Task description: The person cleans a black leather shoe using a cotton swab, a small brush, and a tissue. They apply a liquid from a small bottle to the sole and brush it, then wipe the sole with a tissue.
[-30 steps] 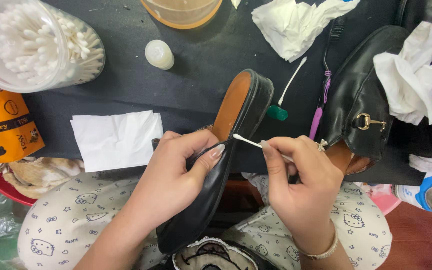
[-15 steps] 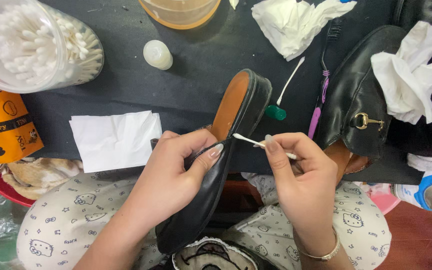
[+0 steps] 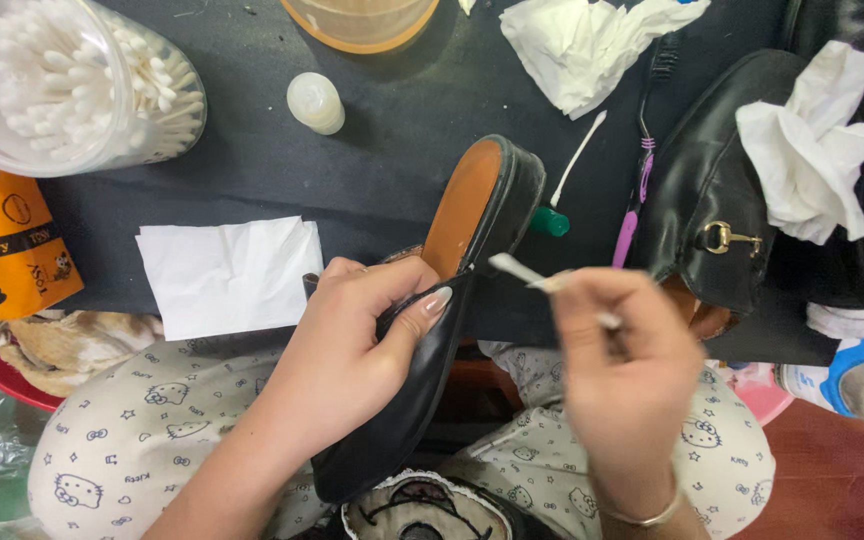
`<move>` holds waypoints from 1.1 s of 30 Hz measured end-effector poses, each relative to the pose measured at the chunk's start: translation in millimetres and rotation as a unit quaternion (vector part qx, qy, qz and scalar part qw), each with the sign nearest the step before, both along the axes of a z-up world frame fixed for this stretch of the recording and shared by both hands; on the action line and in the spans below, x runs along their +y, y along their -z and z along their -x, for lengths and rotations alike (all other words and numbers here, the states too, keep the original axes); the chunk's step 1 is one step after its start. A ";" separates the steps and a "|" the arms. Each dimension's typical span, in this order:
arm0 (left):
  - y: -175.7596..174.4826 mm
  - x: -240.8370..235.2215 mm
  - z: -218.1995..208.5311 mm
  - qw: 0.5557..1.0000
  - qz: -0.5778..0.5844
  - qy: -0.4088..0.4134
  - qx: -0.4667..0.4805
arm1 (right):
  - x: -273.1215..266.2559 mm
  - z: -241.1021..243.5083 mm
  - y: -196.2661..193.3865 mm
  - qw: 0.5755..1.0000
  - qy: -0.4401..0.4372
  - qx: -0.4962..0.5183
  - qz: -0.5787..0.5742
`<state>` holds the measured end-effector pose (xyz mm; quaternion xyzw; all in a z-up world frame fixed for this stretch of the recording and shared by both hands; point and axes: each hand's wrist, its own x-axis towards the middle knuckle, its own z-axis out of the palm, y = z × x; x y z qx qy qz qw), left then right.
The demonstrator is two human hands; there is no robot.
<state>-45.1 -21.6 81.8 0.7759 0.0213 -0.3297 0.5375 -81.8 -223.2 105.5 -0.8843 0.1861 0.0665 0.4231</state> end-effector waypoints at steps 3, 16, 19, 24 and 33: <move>-3.5 -0.2 3.4 0.996 0.035 0.005 -0.081 | -17.2 -4.7 3.2 0.945 0.114 -0.040 -0.305; -22.0 -17.7 32.8 0.959 -0.006 0.035 -0.280 | -60.2 -3.6 4.8 0.803 0.122 -0.068 -0.579; -31.8 -15.5 37.5 0.921 0.023 0.077 -0.382 | -69.6 -6.1 -7.8 0.806 0.125 -0.096 -0.571; -43.2 -8.5 40.6 0.824 0.093 0.164 -0.534 | -73.3 0.1 -23.8 0.852 0.071 -0.146 -0.498; -38.8 -14.4 47.9 0.832 0.144 0.144 -0.516 | -69.4 15.7 -51.7 0.894 -0.140 -0.109 -0.411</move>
